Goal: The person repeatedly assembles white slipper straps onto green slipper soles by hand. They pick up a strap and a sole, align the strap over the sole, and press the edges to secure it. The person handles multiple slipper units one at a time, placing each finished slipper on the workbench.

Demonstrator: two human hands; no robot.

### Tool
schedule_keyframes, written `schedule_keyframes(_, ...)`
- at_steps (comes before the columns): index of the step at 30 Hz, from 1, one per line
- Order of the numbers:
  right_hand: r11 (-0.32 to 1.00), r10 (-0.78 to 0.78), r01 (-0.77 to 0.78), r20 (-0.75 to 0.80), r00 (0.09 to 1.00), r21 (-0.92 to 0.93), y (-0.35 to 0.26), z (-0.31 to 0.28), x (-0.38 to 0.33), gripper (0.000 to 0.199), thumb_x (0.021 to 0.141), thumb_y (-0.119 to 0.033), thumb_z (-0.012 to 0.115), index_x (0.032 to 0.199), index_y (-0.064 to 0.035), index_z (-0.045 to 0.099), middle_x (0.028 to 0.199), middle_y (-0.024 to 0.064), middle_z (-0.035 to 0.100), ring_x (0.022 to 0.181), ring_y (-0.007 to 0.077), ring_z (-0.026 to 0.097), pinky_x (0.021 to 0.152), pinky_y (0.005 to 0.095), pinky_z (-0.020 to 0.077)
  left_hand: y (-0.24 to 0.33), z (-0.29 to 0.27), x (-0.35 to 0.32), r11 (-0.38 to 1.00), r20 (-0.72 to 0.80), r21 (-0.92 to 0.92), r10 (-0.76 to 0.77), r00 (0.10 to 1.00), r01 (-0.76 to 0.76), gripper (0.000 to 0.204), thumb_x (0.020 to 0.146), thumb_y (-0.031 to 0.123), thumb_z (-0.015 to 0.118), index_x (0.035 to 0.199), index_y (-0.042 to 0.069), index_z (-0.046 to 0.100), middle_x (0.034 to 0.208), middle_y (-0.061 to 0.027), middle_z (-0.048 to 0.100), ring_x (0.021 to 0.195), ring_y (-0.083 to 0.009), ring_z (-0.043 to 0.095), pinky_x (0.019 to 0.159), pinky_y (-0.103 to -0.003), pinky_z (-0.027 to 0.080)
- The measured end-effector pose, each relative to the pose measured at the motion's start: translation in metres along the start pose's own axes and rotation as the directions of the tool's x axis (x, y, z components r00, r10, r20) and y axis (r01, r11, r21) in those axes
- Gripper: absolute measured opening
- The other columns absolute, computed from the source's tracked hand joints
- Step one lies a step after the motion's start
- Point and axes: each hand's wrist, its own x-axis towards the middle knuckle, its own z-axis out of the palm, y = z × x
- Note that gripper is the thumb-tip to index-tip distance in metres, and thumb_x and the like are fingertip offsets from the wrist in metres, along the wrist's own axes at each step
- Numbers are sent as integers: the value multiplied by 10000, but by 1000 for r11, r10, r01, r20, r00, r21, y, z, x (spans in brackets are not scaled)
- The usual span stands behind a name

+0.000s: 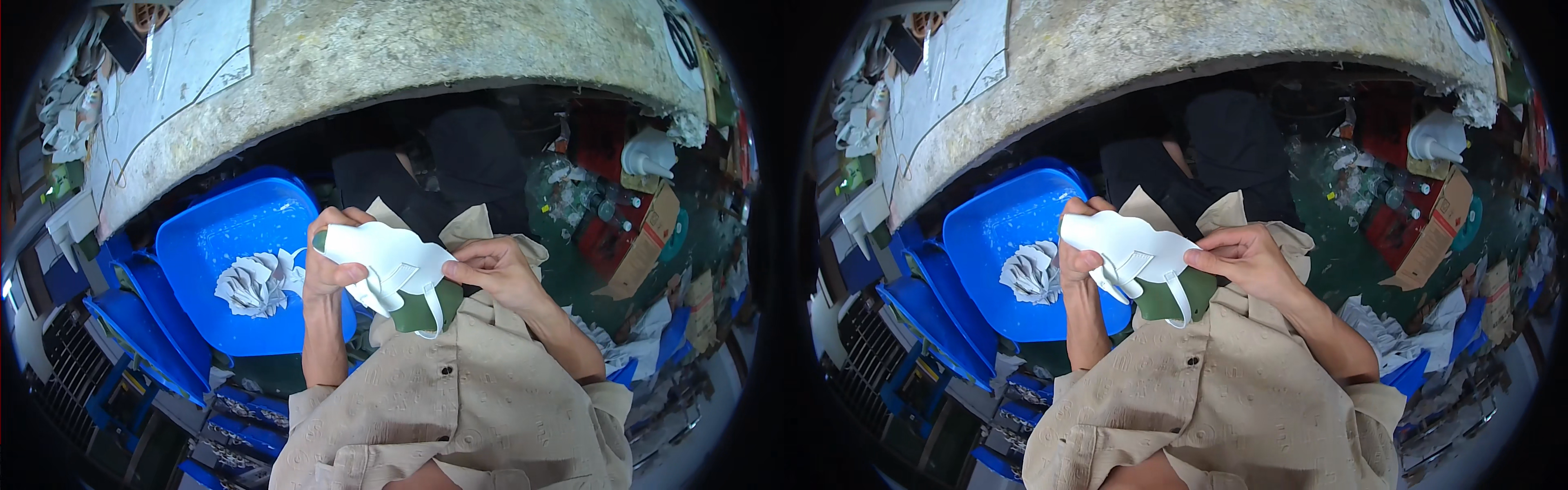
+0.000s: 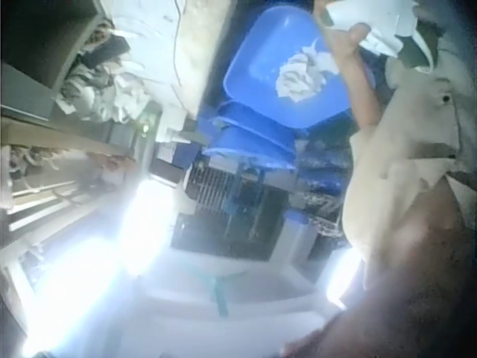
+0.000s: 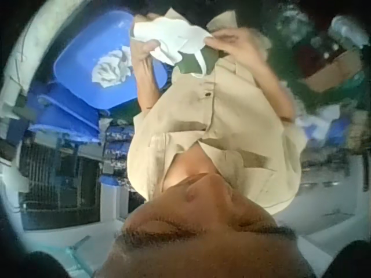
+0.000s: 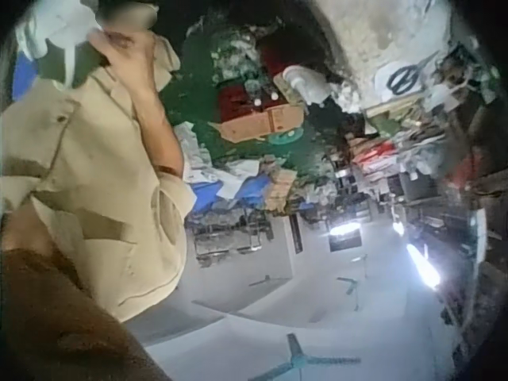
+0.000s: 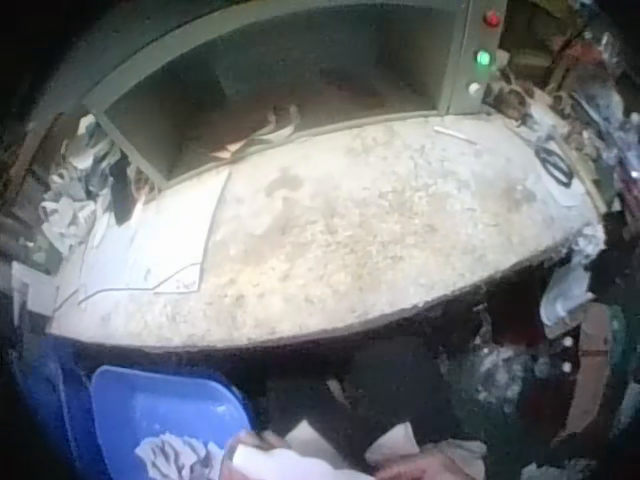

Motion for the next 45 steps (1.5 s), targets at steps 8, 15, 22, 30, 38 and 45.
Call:
schedule_keyframes(8, 998, -67, 66, 47, 997, 13, 6, -6, -1, 222, 929, -141, 780, 1044, 48, 757, 876, 109, 765, 773, 94, 699, 661, 214, 526, 8, 7, 6, 998, 112, 36, 44, 993, -48, 554, 563, 236, 982, 951, 39, 640, 973, -181, 713, 796, -212, 725, 680, -301, 587)
schedule_keyframes(15, 990, 123, -115, 105, 987, -78, -1, -9, -1, 163, 933, -104, 755, 976, 51, 731, 896, 118, 760, 804, 131, 708, 725, 271, 547, 3, 18, 6, 994, 262, -19, 109, 959, -108, 551, 536, 173, 1015, 943, 20, 676, 962, -184, 730, 786, -216, 735, 678, -296, 598)
schedule_keyframes(22, 972, 148, -118, 139, 979, -203, -8, -6, 1, 109, 900, -44, 771, 965, 25, 718, 885, 98, 747, 832, 137, 698, 755, 278, 549, 2, 25, 8, 984, 372, -102, 174, 912, -146, 538, 551, 181, 1020, 964, 46, 702, 931, -167, 740, 840, -270, 767, 757, -341, 637)
schedule_keyframes(30, 906, 330, -133, 472, 817, -402, -1, -18, 43, 414, 770, -223, 912, 986, 2, 642, 944, 75, 699, 814, 161, 663, 735, 306, 518, 16, 45, 2, 965, 399, -225, 220, 890, -138, 447, 541, 140, 1005, 885, 26, 744, 840, -154, 736, 771, -302, 754, 738, -415, 644)
schedule_keyframes(38, 931, 336, -112, 689, 642, -348, 4, -6, 75, 435, 670, -76, 922, 969, -20, 611, 906, 30, 660, 813, 143, 654, 690, 302, 512, 21, 50, 0, 955, 425, -244, 263, 866, -170, 439, 543, 156, 995, 882, 13, 755, 861, -158, 739, 813, -319, 749, 749, -417, 631)
schedule_keyframes(45, 771, -493, 542, 227, 840, -334, -27, 10, -19, 272, 751, -14, 856, 1013, -25, 782, 986, 111, 753, 866, 223, 724, 741, 306, 569, 22, 46, 2, 971, 326, -178, 209, 922, -157, 467, 527, 124, 995, 916, 25, 756, 869, -145, 734, 827, -312, 743, 738, -395, 637)
